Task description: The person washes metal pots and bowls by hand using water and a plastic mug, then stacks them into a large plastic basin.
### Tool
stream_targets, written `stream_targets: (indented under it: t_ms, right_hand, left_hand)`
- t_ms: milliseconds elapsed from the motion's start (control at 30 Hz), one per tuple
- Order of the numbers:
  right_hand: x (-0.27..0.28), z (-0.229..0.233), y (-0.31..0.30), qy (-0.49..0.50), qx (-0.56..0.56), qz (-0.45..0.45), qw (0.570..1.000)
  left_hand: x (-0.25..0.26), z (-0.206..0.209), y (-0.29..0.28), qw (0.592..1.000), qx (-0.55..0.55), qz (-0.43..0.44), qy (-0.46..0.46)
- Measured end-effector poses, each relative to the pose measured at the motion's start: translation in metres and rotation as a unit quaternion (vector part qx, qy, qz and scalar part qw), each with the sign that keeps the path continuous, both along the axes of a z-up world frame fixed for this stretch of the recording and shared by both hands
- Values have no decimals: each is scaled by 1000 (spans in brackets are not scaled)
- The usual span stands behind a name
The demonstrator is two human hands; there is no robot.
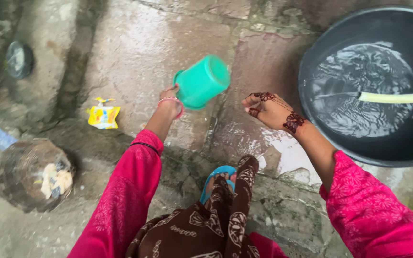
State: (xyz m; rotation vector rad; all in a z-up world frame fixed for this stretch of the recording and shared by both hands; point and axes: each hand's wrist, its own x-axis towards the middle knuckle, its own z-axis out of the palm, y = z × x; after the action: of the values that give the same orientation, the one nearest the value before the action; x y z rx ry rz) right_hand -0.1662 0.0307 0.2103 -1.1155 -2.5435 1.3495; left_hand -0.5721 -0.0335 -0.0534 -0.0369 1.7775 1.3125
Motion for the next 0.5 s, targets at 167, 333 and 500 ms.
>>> stream_targets:
  t_ms: [167,333,500]
  right_hand:
    - [24,-3,12,-2,-22,-60,998]
    - [51,-14,26,52,-9,-60,997]
    - [64,-31,26,39,-23,-70,997]
  left_hand:
    - [70,-21,62,947,62,-68,-309]
    - [117,-20,84,969,134,-198,-66]
    - [195,48,84,806,153,-427,382]
